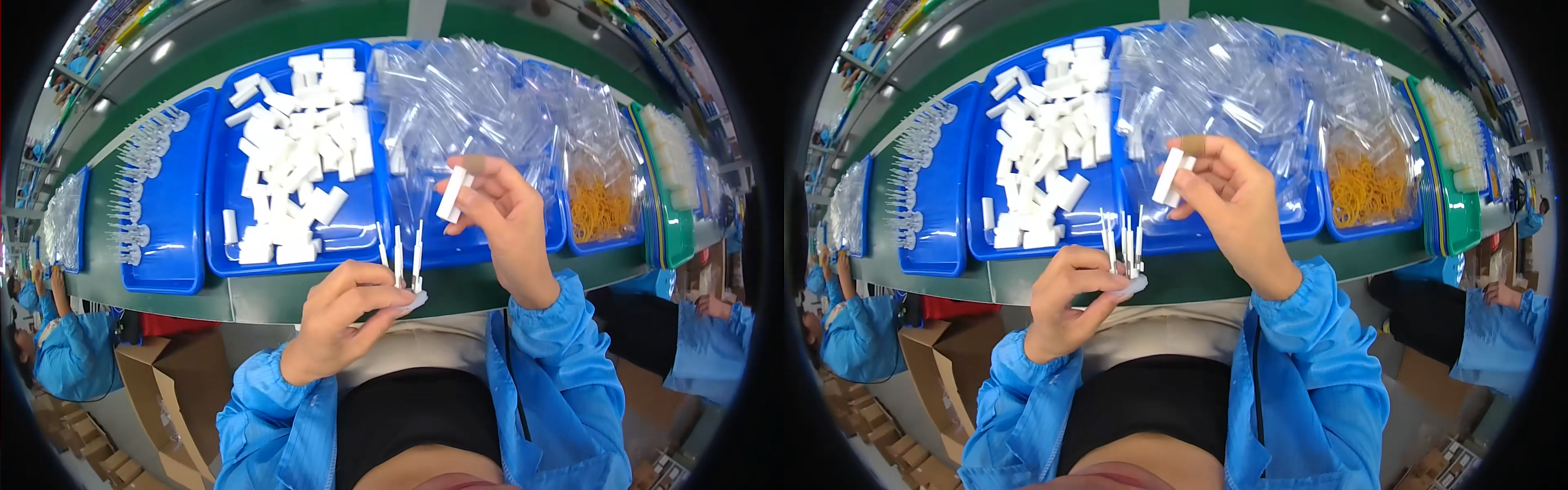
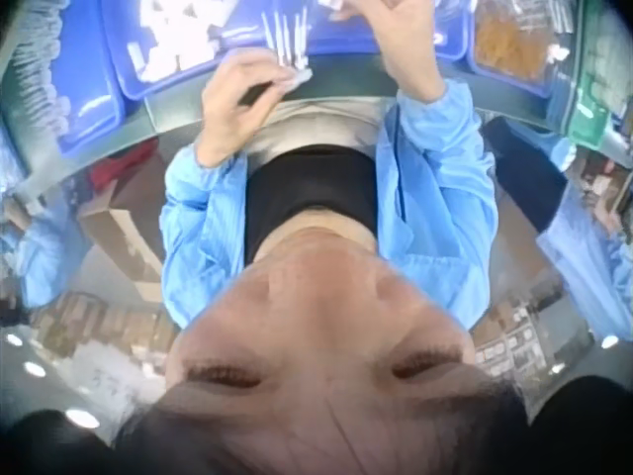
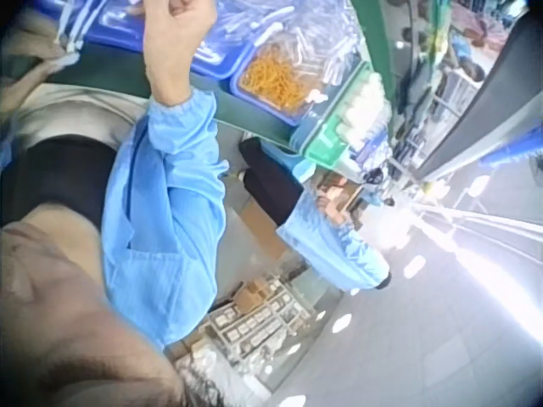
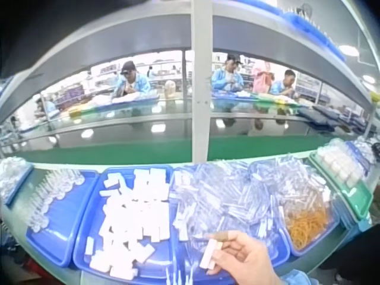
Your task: Assembling small white plastic components into clear tubes and bundling them with rubber bands on a factory line.
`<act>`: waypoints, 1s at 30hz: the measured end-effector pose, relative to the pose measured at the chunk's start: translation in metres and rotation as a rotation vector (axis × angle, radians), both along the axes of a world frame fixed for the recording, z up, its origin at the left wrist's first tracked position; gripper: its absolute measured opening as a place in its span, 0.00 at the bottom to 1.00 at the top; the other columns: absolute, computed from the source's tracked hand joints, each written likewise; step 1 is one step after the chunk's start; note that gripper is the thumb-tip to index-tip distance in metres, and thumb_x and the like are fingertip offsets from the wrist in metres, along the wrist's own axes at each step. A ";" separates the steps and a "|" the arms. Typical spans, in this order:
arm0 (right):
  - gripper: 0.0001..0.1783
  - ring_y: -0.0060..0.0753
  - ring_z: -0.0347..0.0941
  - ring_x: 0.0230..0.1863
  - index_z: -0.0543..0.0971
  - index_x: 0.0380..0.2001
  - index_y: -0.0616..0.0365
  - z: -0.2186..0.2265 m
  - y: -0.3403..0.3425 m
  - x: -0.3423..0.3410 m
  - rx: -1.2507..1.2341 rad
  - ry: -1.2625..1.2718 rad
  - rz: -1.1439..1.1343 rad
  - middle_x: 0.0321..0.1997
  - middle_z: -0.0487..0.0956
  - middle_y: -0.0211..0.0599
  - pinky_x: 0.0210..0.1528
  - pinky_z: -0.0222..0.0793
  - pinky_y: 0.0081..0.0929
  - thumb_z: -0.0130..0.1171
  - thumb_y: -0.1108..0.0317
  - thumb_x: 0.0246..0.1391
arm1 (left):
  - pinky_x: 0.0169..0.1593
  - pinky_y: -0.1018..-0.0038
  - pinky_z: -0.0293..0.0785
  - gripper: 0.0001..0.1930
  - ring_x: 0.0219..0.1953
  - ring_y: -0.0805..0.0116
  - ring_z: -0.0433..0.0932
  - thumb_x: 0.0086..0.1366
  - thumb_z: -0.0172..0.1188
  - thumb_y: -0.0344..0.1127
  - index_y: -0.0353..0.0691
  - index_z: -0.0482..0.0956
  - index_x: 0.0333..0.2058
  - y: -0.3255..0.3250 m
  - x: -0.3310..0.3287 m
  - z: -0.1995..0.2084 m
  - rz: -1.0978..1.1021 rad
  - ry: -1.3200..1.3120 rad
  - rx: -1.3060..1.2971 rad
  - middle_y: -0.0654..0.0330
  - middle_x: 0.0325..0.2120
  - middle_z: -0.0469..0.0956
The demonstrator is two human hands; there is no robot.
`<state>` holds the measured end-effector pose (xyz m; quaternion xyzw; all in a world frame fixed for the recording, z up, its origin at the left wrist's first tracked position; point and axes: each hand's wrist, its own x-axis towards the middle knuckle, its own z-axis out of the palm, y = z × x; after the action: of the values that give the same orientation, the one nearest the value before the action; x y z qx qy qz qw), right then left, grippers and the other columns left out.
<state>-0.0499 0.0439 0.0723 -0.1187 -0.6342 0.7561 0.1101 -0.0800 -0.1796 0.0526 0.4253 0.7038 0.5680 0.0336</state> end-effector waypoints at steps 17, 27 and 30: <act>0.12 0.35 0.78 0.34 0.81 0.46 0.63 -0.004 0.002 0.029 0.623 0.253 0.289 0.39 0.82 0.40 0.36 0.72 0.27 0.58 0.78 0.58 | 0.36 0.69 0.76 0.18 0.35 0.58 0.80 0.47 0.70 0.18 0.39 0.81 0.39 0.015 0.006 -0.015 0.159 0.115 0.032 0.53 0.37 0.81; 0.14 0.40 0.77 0.34 0.81 0.43 0.61 0.000 -0.026 -0.008 0.660 0.355 0.240 0.38 0.82 0.40 0.36 0.73 0.31 0.59 0.81 0.52 | 0.35 0.68 0.77 0.21 0.34 0.56 0.80 0.40 0.70 0.17 0.39 0.82 0.36 -0.014 0.002 -0.022 0.327 0.364 0.057 0.53 0.37 0.82; 0.15 0.36 0.77 0.40 0.83 0.38 0.57 -0.006 -0.030 -0.051 1.226 0.643 0.330 0.35 0.81 0.33 0.38 0.73 0.31 0.60 0.75 0.43 | 0.38 0.68 0.76 0.21 0.36 0.56 0.79 0.44 0.69 0.14 0.38 0.80 0.38 -0.031 0.000 -0.022 0.427 0.349 0.036 0.52 0.37 0.82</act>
<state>-0.1007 0.0139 0.0667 0.2912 -0.8911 0.2675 0.2229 -0.0804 -0.2103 0.0303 0.3593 0.7624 0.4929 -0.2161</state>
